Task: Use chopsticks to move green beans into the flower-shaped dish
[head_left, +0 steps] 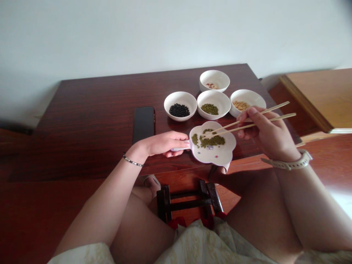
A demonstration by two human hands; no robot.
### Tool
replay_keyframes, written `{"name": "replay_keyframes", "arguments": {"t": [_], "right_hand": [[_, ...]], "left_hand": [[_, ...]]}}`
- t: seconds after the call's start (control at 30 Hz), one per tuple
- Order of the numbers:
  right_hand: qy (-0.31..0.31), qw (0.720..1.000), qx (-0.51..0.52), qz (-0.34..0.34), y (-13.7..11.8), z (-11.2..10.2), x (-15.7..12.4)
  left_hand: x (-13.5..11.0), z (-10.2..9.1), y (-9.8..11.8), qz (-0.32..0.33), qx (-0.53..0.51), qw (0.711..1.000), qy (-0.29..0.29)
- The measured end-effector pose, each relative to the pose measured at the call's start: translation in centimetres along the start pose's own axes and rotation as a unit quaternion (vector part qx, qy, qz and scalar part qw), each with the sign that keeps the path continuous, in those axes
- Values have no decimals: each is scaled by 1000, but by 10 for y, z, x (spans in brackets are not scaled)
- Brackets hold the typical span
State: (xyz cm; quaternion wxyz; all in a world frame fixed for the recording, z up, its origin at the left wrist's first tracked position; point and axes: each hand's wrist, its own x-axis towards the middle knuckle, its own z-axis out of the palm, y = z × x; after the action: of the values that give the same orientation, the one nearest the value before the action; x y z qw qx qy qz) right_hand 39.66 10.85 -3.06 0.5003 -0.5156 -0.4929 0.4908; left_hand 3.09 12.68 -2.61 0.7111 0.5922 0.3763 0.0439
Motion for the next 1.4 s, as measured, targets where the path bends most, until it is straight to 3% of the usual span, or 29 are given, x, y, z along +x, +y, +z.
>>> {"name": "replay_keyframes", "arguments": {"t": [0.3,0.63,0.8,0.97,1.13,1.4], "right_hand": [[7,1000,-9,-16,-2,3,-1],[173,972,67,-143,6,-4,21],[208,958,80,-180,9,-4,27],[180,969,71,-157,0,-2,20],[96,994,19,-54,-7,-4,8],[14,1000,-1,4,-7,-3,4]], "left_hand": [[-1,1,1,0,-7,1000,1],[-1,1,2,1,-3,1000,-2],[0,1,1,2,-4,1000,-5],[0,2,2,-2,-10,1000,0],[0,2,2,-3,-4,1000,1],[0,1,0,1,-9,1000,1]]}}
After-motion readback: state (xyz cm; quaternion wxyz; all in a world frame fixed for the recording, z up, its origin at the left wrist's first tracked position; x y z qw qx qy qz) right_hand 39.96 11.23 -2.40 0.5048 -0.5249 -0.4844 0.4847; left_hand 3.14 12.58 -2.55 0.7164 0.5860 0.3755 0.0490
